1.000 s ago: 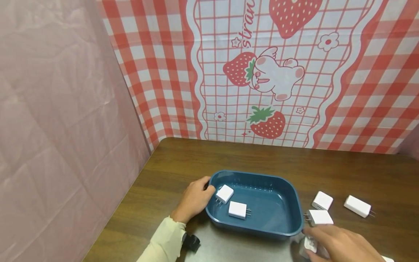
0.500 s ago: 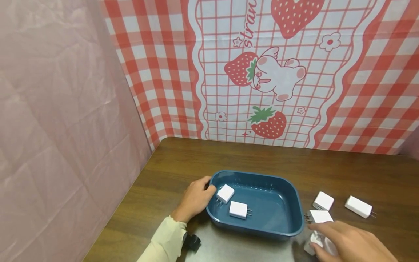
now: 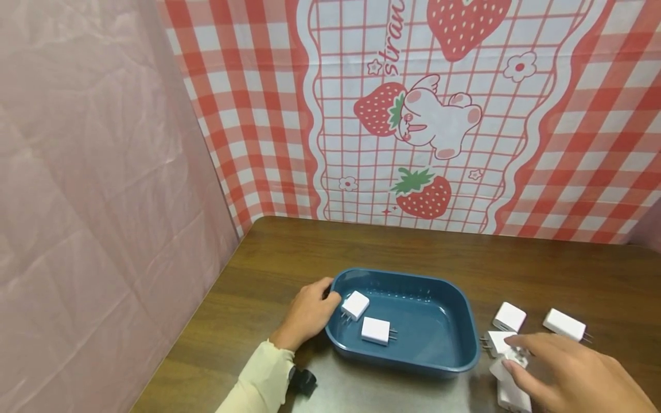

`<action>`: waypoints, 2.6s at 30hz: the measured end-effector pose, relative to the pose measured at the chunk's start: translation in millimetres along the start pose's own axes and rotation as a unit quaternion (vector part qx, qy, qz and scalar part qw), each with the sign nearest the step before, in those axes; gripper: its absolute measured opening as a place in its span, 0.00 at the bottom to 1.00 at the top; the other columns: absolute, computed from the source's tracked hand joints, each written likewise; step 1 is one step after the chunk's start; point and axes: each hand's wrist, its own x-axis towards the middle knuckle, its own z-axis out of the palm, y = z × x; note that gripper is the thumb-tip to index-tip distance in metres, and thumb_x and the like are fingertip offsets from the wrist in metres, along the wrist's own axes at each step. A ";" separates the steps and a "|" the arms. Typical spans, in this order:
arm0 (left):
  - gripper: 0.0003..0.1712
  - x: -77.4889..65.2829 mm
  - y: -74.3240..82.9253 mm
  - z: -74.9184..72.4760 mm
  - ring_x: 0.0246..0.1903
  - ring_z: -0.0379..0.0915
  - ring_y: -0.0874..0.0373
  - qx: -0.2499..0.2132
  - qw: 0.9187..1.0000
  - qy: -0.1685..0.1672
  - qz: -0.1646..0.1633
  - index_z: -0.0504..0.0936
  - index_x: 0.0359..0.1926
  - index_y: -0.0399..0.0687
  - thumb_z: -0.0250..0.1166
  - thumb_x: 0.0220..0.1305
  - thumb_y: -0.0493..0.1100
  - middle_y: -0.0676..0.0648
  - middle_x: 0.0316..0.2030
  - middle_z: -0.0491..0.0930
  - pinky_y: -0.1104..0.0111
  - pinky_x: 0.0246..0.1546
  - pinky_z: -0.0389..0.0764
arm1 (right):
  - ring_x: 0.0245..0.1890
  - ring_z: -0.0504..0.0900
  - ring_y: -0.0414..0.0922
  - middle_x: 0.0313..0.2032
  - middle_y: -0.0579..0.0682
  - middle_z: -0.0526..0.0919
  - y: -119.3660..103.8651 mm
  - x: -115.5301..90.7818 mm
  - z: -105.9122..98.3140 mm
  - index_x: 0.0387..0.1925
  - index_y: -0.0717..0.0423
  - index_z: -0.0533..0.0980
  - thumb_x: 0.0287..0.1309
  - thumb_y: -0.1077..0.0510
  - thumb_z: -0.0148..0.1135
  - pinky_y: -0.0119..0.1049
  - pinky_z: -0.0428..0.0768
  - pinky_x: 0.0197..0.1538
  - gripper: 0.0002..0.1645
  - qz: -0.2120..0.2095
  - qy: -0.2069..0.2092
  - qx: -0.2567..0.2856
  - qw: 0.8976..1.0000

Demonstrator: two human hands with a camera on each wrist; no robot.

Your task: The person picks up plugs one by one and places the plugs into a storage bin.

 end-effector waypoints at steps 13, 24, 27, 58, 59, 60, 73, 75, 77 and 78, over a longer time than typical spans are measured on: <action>0.21 -0.3 -0.7 -1.3 0.44 0.77 0.55 0.001 1.000 0.004 0.009 0.83 0.56 0.51 0.54 0.67 0.49 0.52 0.49 0.83 0.51 0.51 0.75 | 0.26 0.77 0.45 0.31 0.49 0.84 1.2 8.1 -9.5 0.42 0.52 0.83 0.55 0.35 0.69 0.55 0.80 0.29 0.27 0.030 0.036 0.025 0.999; 0.22 -2.0 -4.0 -4.7 0.46 0.77 0.55 -0.003 1.000 0.008 0.003 0.82 0.58 0.50 0.54 0.67 0.49 0.52 0.50 0.83 0.50 0.53 0.75 | 0.26 0.73 0.34 0.31 0.41 0.83 -17.2 20.7 -13.7 0.39 0.48 0.84 0.42 0.44 0.79 0.36 0.77 0.24 0.22 -0.094 0.195 0.025 0.976; 0.22 -1.8 -4.3 -4.0 0.45 0.77 0.55 -0.003 1.000 0.006 0.005 0.82 0.57 0.50 0.54 0.67 0.49 0.52 0.49 0.83 0.50 0.52 0.75 | 0.25 0.72 0.30 0.33 0.39 0.84 -21.5 24.8 -16.2 0.40 0.46 0.84 0.42 0.45 0.79 0.32 0.74 0.23 0.21 -0.108 0.212 0.033 0.971; 0.20 0.0 0.0 -2.7 0.39 0.75 0.56 -0.009 1.000 -0.003 0.003 0.83 0.55 0.52 0.54 0.68 0.50 0.54 0.45 0.83 0.54 0.48 0.76 | 0.23 0.73 0.37 0.30 0.41 0.82 -62.8 72.8 -20.9 0.35 0.44 0.80 0.47 0.39 0.77 0.36 0.73 0.24 0.20 -0.092 0.086 0.030 0.992; 0.20 0.3 0.0 -2.7 0.39 0.75 0.56 -0.009 1.000 -0.002 0.003 0.83 0.55 0.52 0.54 0.68 0.50 0.54 0.45 0.83 0.53 0.48 0.76 | 0.23 0.72 0.37 0.29 0.40 0.81 -64.6 74.9 -21.5 0.35 0.44 0.80 0.47 0.40 0.78 0.35 0.72 0.23 0.20 -0.101 0.090 0.026 0.990; 0.20 0.5 0.0 -2.6 0.39 0.75 0.56 -0.009 1.000 -0.001 0.003 0.83 0.55 0.52 0.54 0.68 0.49 0.53 0.45 0.83 0.53 0.48 0.76 | 0.22 0.71 0.36 0.29 0.40 0.81 -66.4 76.8 -21.9 0.34 0.44 0.80 0.46 0.41 0.78 0.34 0.71 0.23 0.19 -0.110 0.094 0.023 0.989; 0.16 -0.6 0.1 -3.6 0.37 0.74 0.56 -0.004 1.000 0.002 0.011 0.84 0.50 0.51 0.55 0.67 0.48 0.53 0.41 0.83 0.55 0.44 0.76 | 0.23 0.70 0.33 0.28 0.37 0.79 -82.4 97.2 -15.6 0.31 0.41 0.79 0.47 0.43 0.78 0.32 0.72 0.25 0.16 -0.197 0.096 0.032 0.975; 0.17 -0.7 0.6 -3.8 0.37 0.75 0.56 -0.003 1.000 0.003 0.012 0.84 0.50 0.51 0.55 0.67 0.49 0.53 0.42 0.83 0.55 0.44 0.76 | 0.23 0.70 0.33 0.28 0.37 0.79 -83.4 99.5 -14.1 0.31 0.41 0.79 0.47 0.43 0.77 0.31 0.71 0.25 0.16 -0.199 0.090 0.034 0.975; 0.17 -0.5 0.9 -3.8 0.37 0.75 0.56 -0.003 1.000 0.005 0.013 0.84 0.50 0.52 0.55 0.67 0.48 0.53 0.42 0.83 0.55 0.45 0.76 | 0.23 0.69 0.34 0.27 0.37 0.78 -84.5 102.1 -13.1 0.31 0.41 0.79 0.48 0.43 0.77 0.31 0.71 0.25 0.15 -0.199 0.082 0.035 0.976; 0.17 -0.4 1.2 -3.9 0.37 0.75 0.56 -0.002 1.000 0.005 0.014 0.84 0.51 0.52 0.55 0.67 0.49 0.53 0.42 0.83 0.55 0.45 0.76 | 0.23 0.69 0.34 0.27 0.37 0.78 -84.9 103.7 -12.4 0.31 0.41 0.79 0.48 0.43 0.77 0.31 0.71 0.25 0.15 -0.200 0.080 0.035 0.976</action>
